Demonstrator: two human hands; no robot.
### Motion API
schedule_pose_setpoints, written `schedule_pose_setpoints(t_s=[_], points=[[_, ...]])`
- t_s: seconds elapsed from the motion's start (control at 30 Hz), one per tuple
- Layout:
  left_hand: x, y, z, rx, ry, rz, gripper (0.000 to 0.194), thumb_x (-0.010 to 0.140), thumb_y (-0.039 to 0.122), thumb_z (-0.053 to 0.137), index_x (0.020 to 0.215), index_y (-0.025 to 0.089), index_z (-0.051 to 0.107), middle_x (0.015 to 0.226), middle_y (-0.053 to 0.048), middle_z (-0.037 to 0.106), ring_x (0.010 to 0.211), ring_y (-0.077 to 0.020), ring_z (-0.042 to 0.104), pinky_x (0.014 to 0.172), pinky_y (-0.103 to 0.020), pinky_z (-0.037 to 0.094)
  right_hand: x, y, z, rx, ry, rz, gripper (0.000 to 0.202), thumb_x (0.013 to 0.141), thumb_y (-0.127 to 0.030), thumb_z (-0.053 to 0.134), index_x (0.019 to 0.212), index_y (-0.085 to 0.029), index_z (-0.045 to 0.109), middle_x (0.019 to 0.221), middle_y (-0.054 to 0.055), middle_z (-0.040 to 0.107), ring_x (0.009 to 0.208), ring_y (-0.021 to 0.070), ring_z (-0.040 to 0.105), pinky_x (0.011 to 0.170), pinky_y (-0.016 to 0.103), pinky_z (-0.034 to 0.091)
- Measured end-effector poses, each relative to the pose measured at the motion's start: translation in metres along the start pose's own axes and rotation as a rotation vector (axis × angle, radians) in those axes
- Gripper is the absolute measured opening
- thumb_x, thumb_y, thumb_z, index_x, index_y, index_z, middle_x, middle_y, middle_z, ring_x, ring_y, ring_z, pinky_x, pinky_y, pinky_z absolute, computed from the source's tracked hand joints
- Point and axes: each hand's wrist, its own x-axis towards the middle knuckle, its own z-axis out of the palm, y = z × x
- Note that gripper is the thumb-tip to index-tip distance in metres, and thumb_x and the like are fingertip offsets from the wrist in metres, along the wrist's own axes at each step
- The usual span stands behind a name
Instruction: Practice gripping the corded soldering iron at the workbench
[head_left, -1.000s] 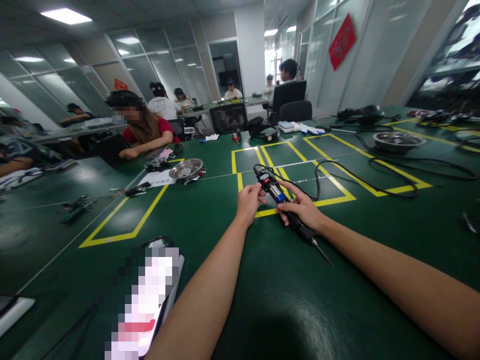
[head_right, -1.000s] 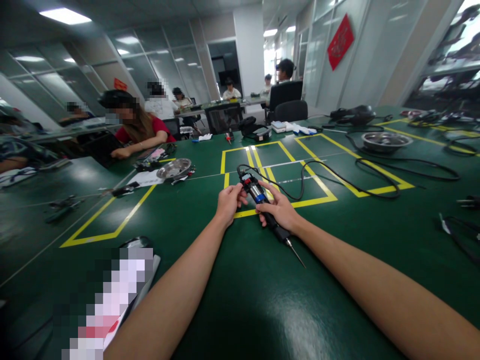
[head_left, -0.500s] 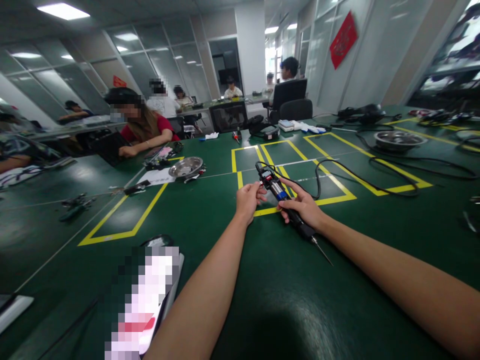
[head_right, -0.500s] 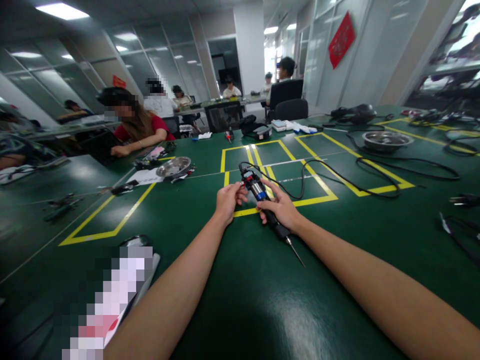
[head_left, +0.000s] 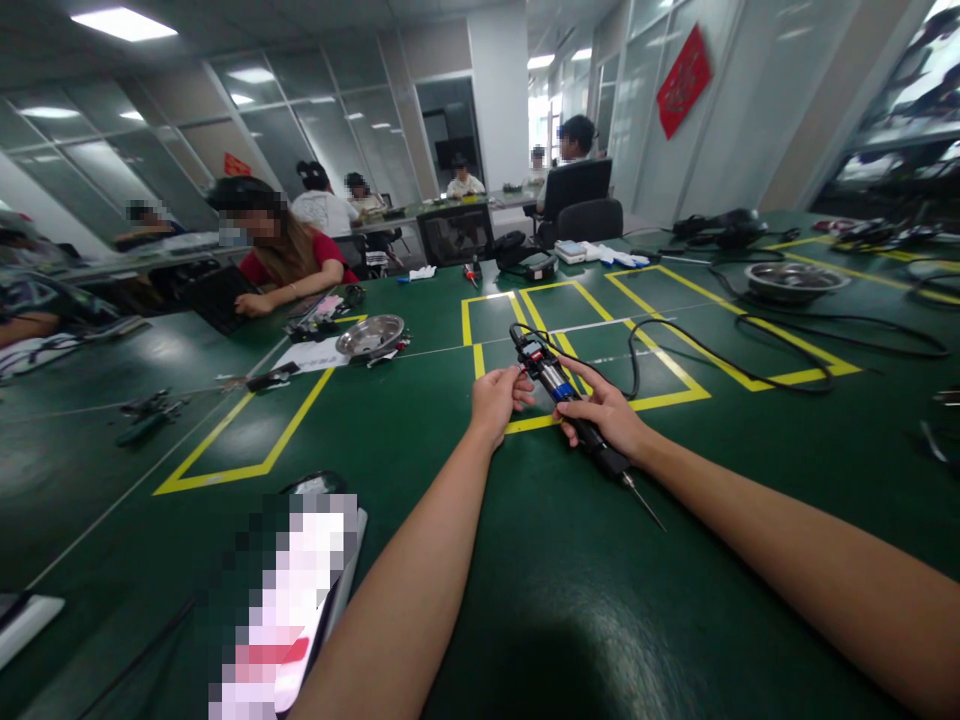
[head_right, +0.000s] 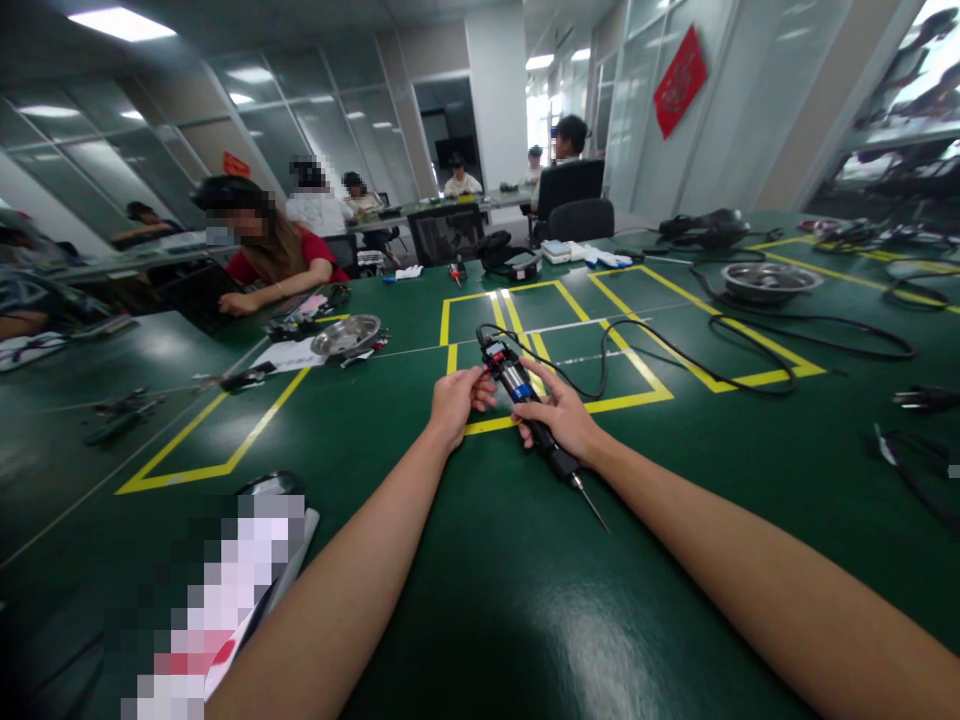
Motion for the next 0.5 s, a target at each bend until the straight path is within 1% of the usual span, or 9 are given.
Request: schedule_pose_setpoints(t_s=[0.27,0.4,0.5], points=[[-0.0028,-0.0022,0.0005,0.030,0.000,0.044,0.029,0.089,0.040,0.061,0.085,0.011,0.062,0.075,-0.009,0.070,0.051,-0.0116,0.064,0.042,-0.019,0.038,0.0010,0.0021,-0.0007,-0.012,0.001,-0.015,0.104,0.075,-0.024,0.076,0.160,-0.031,0.018,0.074,-0.002,0.069,0.053,0.0155,0.063,0.049,0.029,0.054],[-0.0013,-0.0035,-0.0010,0.015,-0.008,0.041,0.027,0.090,0.036,0.059,0.087,0.010,0.063,0.076,-0.009,0.070,0.052,-0.0119,0.065,0.042,-0.019,0.038,0.0006,0.0006,0.0005,-0.001,-0.002,-0.003,0.102,0.075,-0.024,0.075,0.159,-0.031,0.020,0.073,-0.002,0.069,0.053,0.0151,0.063,0.049,0.029,0.054],[0.0011,-0.0045,-0.0032,-0.030,-0.038,0.039,0.025,0.090,0.033,0.056,0.089,0.010,0.064,0.077,-0.009,0.071,0.053,-0.0118,0.065,0.042,-0.019,0.038,0.0002,-0.0005,0.0012,0.004,0.000,-0.007,0.102,0.074,-0.024,0.076,0.159,-0.031,0.020,0.073,-0.002,0.069,0.053,0.0153,0.063,0.049,0.029,0.054]])
